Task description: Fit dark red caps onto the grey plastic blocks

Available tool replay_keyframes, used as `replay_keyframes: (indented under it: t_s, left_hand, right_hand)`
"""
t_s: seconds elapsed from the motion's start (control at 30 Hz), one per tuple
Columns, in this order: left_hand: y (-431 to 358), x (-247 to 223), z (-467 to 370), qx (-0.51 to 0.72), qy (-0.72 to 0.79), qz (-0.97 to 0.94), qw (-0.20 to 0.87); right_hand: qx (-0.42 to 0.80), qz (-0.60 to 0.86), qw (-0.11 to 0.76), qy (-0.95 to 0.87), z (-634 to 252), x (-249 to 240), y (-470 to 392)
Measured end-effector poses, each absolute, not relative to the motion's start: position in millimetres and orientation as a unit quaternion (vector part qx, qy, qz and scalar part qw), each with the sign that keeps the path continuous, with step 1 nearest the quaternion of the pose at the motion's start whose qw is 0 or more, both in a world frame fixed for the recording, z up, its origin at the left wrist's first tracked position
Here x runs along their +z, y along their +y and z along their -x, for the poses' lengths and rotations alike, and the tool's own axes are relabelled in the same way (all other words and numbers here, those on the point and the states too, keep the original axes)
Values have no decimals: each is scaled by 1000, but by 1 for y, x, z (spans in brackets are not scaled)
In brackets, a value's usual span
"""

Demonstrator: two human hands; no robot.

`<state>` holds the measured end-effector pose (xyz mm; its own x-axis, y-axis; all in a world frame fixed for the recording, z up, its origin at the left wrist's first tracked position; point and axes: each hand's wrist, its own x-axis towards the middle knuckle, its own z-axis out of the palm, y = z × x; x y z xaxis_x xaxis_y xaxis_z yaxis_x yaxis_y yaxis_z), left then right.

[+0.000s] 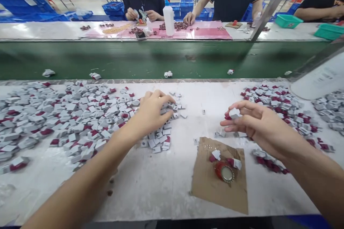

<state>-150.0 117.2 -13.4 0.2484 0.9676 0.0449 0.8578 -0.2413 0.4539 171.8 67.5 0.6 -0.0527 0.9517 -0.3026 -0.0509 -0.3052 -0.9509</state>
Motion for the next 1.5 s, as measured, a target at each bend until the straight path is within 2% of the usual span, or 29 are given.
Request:
replay_keyframes:
  t_s: [0.2, 0.37, 0.57, 0.83, 0.93, 1.1, 1.17, 1.37, 1.5]
  left_hand:
    - [96, -8, 134, 271, 603, -732, 164]
    - [34, -4, 115, 254, 598, -712, 267]
    - [4, -22, 92, 258, 578, -716, 295]
    - [-11, -24, 82, 280, 579, -701, 309]
    - [-20, -23, 78, 308, 566, -666, 375]
    - [-39, -13, 48, 404, 446, -473, 643]
    - [-44, -11, 32, 431, 385, -409, 706]
    - [-49, -17, 11, 458, 366, -351, 730]
    - [-47, -20, 15, 441, 400, -366, 715]
  right_hand:
    - [564, 538, 448, -439, -185, -9, 14]
    - [564, 533, 474, -414, -192, -19, -20]
    - [597, 527, 484, -362, -190, -31, -43]
    - [474, 560, 510, -449, -191, -31, -61]
    - [487, 565, 503, -437, -190, -31, -67]
    - [502, 520, 562, -402, -169, -29, -73]
    - [469, 519, 583, -414, -156, -24, -73]
    - [387, 564, 579, -443, -146, -18, -74]
    - [394, 545, 524, -523, -160, -25, -82]
